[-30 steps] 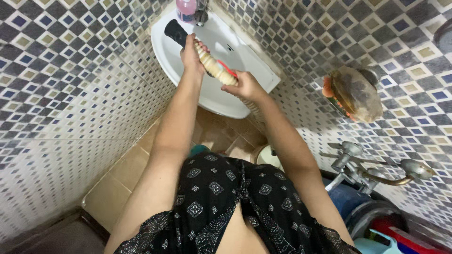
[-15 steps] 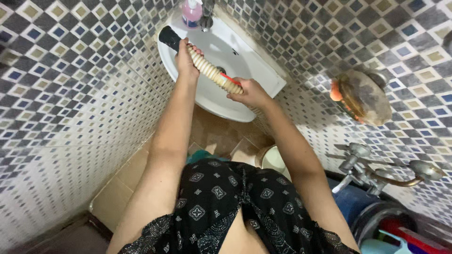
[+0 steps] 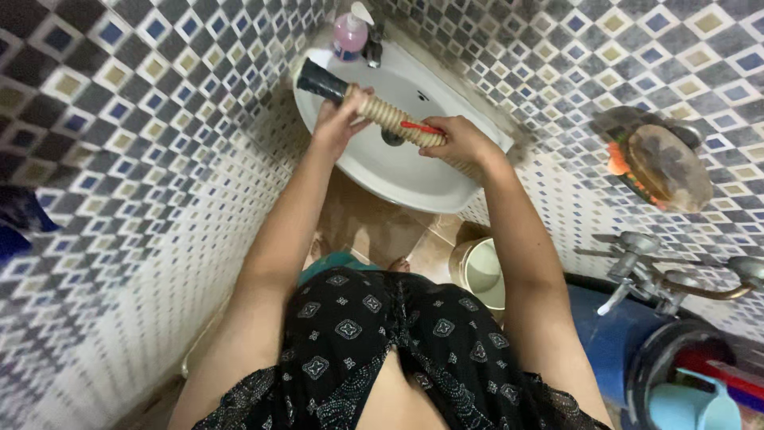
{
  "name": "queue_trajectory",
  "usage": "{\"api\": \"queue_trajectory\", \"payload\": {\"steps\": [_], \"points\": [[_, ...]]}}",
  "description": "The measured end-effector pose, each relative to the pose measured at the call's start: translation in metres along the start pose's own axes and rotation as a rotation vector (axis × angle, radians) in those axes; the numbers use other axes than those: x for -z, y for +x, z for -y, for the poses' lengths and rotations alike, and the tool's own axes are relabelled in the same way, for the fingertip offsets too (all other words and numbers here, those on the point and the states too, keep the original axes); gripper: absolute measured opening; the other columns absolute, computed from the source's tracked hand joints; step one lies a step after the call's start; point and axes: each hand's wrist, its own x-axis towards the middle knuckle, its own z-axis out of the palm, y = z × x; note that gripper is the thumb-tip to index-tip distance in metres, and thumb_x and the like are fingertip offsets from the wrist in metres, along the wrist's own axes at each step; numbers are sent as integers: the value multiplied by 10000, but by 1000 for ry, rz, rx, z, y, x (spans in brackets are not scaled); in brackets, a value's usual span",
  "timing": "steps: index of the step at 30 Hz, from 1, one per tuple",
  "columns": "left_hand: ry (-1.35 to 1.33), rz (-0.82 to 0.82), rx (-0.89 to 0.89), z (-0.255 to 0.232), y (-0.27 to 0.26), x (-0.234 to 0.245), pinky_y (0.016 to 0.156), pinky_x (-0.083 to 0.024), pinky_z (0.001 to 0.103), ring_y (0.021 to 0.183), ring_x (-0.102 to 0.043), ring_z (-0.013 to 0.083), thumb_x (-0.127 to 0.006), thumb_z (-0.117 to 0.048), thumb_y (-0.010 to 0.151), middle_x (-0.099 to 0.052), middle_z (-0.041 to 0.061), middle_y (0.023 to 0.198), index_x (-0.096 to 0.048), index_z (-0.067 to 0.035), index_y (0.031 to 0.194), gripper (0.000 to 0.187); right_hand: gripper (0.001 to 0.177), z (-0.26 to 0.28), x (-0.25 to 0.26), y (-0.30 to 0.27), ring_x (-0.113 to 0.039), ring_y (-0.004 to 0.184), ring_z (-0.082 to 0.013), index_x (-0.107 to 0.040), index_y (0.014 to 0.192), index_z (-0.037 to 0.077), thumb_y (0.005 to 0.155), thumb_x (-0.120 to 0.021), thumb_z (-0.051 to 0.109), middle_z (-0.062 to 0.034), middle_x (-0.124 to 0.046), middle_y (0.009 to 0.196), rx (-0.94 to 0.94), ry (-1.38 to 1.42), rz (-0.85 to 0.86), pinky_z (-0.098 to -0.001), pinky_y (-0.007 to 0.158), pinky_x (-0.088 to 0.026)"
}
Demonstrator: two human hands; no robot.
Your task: The person cleans a flexible sink drain pipe by scrubbing its surface and connector with a toothbrush over a bathroom sink.
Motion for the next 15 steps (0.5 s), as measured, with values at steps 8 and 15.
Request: {"api": "queue_trajectory", "payload": {"steps": [8,15], "points": [[-88,145,91,32,40,61,1044,-584,474,1148,-690,284,-738,-192,951,-678,126,1240,-589,-8,1261,389,392,-23,-31,55,-692,787,-290,-752,1140,68,812,-853,257,-150,-757,921,-6,-134,-293,-395,723,-534],[-39,151,133,17,51,54,1025,-606,465,1120,-701,262,-714,-176,973,-685,116,1212,-595,-17,1226,322,161,-11,-21,161,-728,776,-326,-725,1122,32,983,-648,58,-182,-744,891,100,-115,-847,-408,707,-549]]}}
